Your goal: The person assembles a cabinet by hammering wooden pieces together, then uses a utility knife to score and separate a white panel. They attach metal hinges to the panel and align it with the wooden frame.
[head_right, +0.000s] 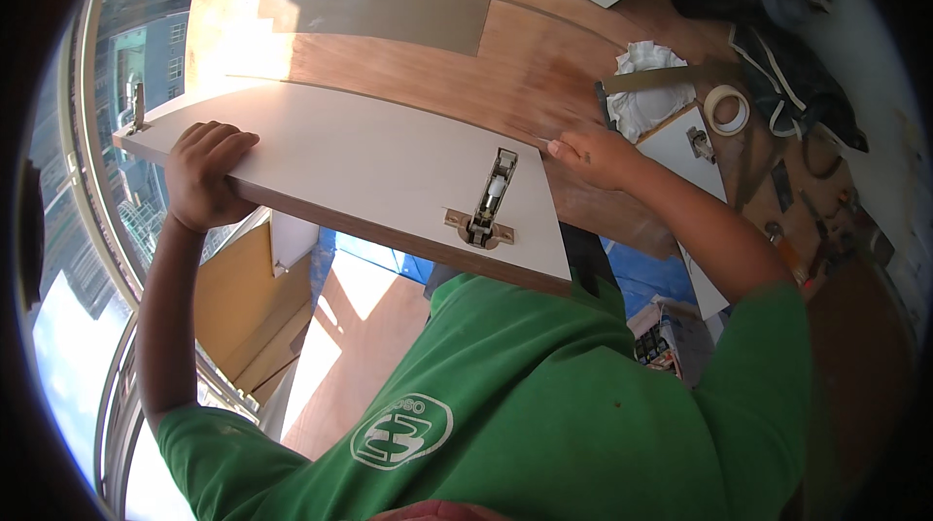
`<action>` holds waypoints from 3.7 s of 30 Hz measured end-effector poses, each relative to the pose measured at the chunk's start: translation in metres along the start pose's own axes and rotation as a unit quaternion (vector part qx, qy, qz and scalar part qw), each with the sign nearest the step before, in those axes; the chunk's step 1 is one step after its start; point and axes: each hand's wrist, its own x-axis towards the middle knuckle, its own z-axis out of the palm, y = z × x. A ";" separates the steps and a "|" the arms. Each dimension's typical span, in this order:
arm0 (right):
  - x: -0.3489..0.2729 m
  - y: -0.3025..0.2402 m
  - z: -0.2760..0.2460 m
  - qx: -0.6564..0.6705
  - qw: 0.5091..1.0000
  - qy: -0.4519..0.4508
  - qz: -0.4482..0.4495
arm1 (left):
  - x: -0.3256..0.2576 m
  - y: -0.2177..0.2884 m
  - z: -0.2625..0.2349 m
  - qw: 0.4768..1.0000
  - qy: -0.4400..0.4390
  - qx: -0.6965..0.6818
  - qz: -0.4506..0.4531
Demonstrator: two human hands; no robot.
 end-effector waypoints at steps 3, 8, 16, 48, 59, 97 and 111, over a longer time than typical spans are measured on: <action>0.061 -0.063 -0.006 -0.014 1.000 -0.008 -0.018 | -0.002 0.000 0.001 1.000 -0.006 0.002 -0.010; 0.150 -0.109 0.013 0.014 0.997 -0.021 -0.073 | 0.001 0.000 0.001 1.000 -0.002 -0.004 -0.008; 0.189 -0.151 0.022 -0.036 0.997 -0.028 -0.067 | -0.003 0.002 0.002 1.000 0.004 -0.003 -0.013; -0.001 -0.011 0.023 -0.098 0.993 -0.035 0.052 | -0.008 0.002 0.006 1.000 -0.002 0.005 -0.021; -0.038 0.003 0.012 -0.105 0.985 -0.078 0.116 | -0.010 0.003 0.005 0.999 -0.021 -0.008 -0.026; -0.018 -0.243 -0.186 0.104 0.956 0.206 0.180 | -0.102 -0.134 -0.014 0.982 0.174 0.003 -0.070; 0.207 -0.327 -0.082 -0.021 1.000 -0.013 -0.007 | -0.103 -0.124 -0.009 0.980 0.141 -0.062 -0.126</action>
